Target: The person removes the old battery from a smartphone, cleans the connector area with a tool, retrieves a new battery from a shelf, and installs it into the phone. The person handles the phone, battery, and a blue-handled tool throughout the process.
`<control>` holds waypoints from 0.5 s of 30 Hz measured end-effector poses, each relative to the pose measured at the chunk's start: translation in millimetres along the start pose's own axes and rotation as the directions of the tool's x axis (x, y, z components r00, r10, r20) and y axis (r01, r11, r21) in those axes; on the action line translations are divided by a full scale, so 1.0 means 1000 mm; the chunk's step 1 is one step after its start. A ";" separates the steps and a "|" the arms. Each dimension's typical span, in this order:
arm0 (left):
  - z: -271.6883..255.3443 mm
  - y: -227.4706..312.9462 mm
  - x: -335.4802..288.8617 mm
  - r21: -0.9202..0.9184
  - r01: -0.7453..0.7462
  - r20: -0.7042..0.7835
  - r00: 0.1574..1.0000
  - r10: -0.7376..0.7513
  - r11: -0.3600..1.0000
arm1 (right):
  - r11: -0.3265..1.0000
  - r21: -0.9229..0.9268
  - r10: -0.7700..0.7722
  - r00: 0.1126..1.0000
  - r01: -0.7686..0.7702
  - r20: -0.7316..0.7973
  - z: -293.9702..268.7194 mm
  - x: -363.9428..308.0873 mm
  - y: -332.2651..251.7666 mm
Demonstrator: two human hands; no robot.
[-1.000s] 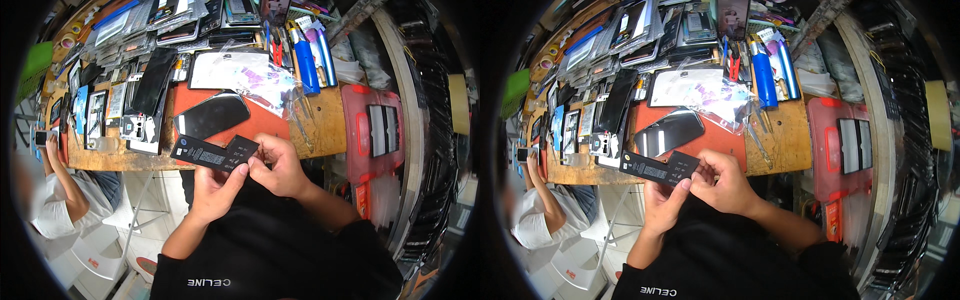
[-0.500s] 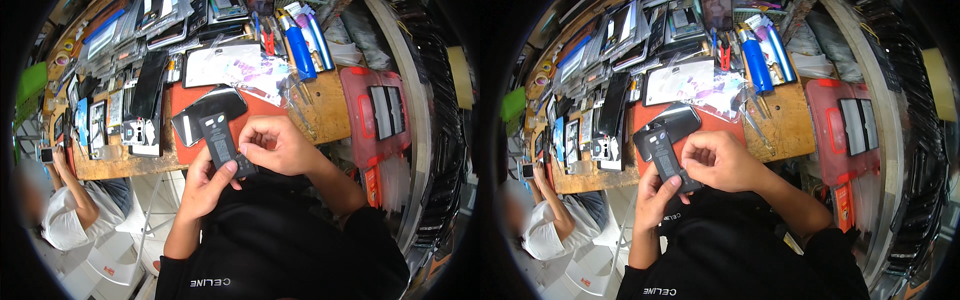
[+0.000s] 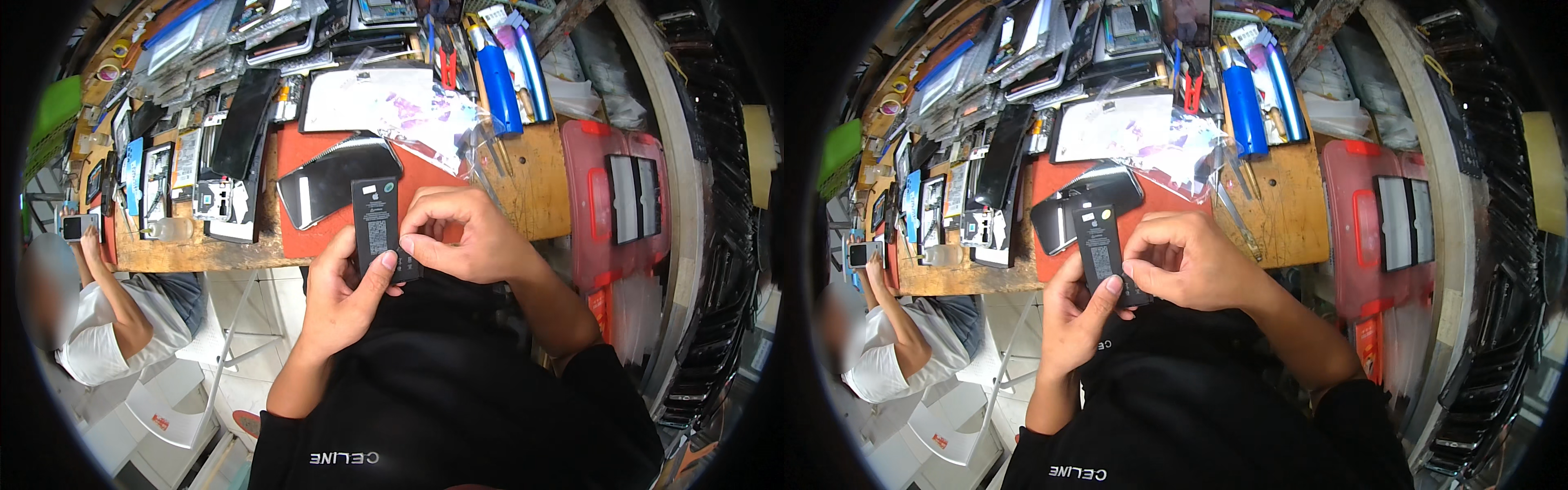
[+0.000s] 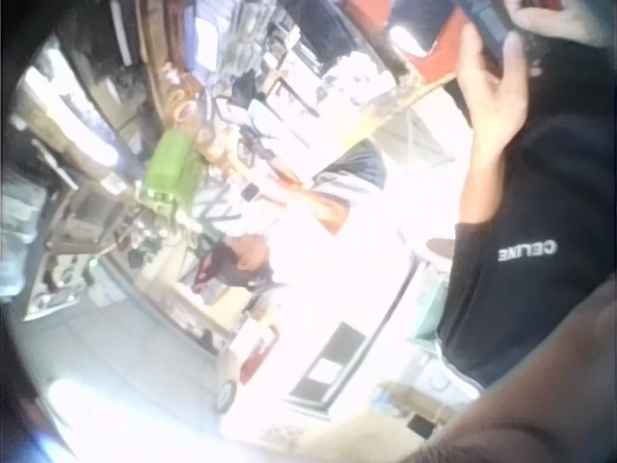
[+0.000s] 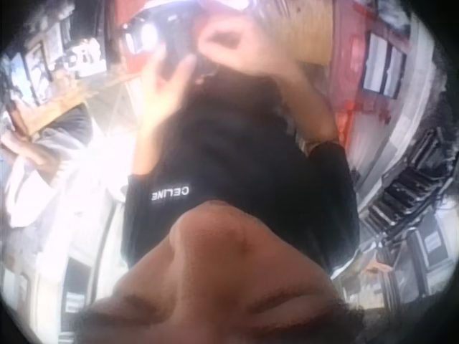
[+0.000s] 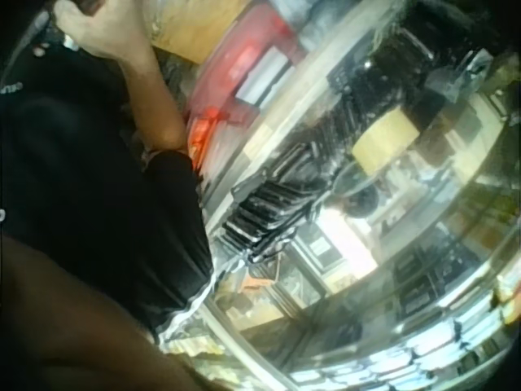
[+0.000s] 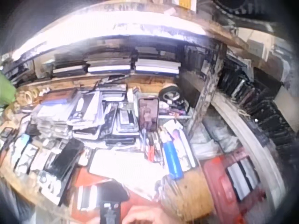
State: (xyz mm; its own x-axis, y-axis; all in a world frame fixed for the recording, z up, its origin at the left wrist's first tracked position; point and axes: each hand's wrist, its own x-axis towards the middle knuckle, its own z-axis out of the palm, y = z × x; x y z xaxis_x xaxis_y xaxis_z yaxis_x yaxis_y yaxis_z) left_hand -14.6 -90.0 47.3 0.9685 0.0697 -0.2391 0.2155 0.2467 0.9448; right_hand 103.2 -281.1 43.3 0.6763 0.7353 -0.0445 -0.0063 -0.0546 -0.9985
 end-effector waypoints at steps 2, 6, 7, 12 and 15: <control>0.000 -0.004 -0.001 0.016 0.033 0.022 0.999 -0.034 0.999 | 0.994 -0.105 -0.026 0.999 0.024 -0.022 0.000 -0.007 0.003; 0.006 -0.010 -0.002 -0.015 0.112 0.040 0.993 -0.111 0.994 | 0.943 -0.291 -0.170 0.985 0.162 -0.003 0.000 -0.017 0.004; 0.007 -0.010 -0.002 -0.006 0.080 0.045 0.996 -0.080 0.997 | 0.965 -0.240 -0.107 0.994 0.102 -0.006 0.000 -0.019 0.002; 0.005 -0.012 -0.001 -0.176 0.039 -0.002 0.999 -0.040 0.984 | 0.996 0.002 0.093 0.994 -0.094 0.055 -0.001 -0.006 0.001; -0.016 -0.017 -0.012 -0.220 -0.116 -0.146 0.986 0.085 0.969 | 0.998 -0.054 -0.026 0.999 0.023 -0.045 0.007 0.020 0.013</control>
State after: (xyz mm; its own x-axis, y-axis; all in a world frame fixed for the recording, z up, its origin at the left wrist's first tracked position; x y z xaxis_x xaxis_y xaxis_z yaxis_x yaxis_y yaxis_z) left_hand -32.4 -79.6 30.4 0.9547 0.2305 -0.1881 0.0690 0.4435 0.8936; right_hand 111.8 -262.4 28.8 0.7089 0.7051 -0.0175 0.0493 -0.0743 -0.9960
